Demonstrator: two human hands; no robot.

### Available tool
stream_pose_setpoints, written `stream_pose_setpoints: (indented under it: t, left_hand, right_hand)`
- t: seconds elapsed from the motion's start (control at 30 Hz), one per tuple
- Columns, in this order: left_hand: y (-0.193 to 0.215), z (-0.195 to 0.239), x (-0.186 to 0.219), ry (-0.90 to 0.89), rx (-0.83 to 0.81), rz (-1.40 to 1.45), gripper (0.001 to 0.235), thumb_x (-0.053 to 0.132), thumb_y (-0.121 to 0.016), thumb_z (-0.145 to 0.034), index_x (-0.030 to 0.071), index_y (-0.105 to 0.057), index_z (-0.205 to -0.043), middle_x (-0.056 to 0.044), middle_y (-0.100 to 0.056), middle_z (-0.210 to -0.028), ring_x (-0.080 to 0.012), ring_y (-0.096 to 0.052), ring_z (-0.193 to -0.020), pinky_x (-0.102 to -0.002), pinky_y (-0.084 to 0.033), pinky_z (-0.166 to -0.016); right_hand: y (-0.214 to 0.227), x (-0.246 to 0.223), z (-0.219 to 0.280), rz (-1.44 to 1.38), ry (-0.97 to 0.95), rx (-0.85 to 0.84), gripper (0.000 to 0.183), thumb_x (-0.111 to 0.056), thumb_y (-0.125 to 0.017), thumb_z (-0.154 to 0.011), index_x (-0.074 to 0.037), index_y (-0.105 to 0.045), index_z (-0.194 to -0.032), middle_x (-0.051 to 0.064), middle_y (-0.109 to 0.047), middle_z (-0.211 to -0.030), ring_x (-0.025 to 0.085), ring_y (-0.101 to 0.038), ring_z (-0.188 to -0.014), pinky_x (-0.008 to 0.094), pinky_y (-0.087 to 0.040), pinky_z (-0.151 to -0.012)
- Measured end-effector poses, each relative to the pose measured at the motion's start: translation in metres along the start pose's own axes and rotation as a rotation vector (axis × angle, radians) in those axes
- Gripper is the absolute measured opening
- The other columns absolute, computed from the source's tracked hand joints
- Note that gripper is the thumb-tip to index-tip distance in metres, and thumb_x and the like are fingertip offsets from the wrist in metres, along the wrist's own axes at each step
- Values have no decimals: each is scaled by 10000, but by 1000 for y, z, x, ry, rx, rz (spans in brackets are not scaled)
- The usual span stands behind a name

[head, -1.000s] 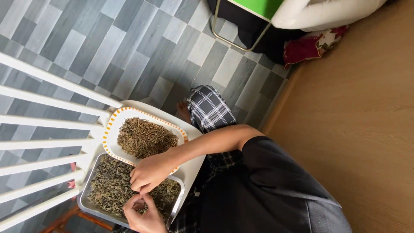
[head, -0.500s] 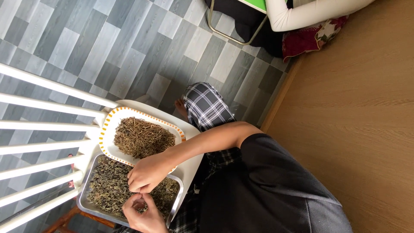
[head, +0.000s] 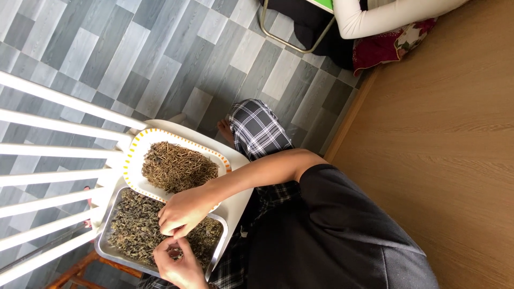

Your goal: Manually sorting dried tea leaves by picking out stems and unwanted particles and moving them between containers.

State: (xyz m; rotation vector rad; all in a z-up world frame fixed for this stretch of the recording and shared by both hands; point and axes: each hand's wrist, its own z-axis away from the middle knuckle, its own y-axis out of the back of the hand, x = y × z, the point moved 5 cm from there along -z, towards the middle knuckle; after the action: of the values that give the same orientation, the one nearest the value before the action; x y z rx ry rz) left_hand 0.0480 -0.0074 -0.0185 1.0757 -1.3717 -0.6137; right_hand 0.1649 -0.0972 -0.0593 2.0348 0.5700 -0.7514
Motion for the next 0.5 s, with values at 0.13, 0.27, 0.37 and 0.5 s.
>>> stream_pose_setpoints:
  t: [0.13, 0.27, 0.37, 0.5]
  left_hand:
    - [-2, 2, -6, 44, -18, -38, 155, -88, -760, -877, -30, -635, -947, -109, -632, -880, -201, -574, -691, -328, -502, -639]
    - [-4, 3, -9, 22, -39, -24, 158, -45, -780, -908, -33, -629, -954, -107, -628, -870, -197, -576, -683, -324, -498, -619]
    - [6, -4, 10, 39, -34, 11, 138, -13, -770, -915, -3, -635, -943, -86, -627, -861, -193, -570, -701, -334, -480, -642]
    - [23, -8, 18, 87, 33, 151, 130, 9, -746, -880, 33, -687, -994, -72, -675, -904, -207, -612, -746, -323, -517, -724]
  right_hand:
    - [4, -3, 1, -19, 0, -5, 183, -162, -621, -928, -120, -621, -750, -6, -654, -712, 137, -613, -732, 279, -540, -636]
    - [-3, 0, 3, -27, -7, -66, 181, -168, -638, -945, -117, -630, -772, -2, -662, -721, 124, -617, -725, 245, -543, -622]
    - [6, -2, 5, -59, 19, -46, 133, -165, -687, -919, -125, -631, -806, -11, -679, -753, 119, -631, -757, 236, -550, -650]
    - [48, -14, -1, 28, -3, 106, 91, -167, -744, -849, -126, -664, -855, 5, -634, -772, 173, -621, -708, 330, -556, -676]
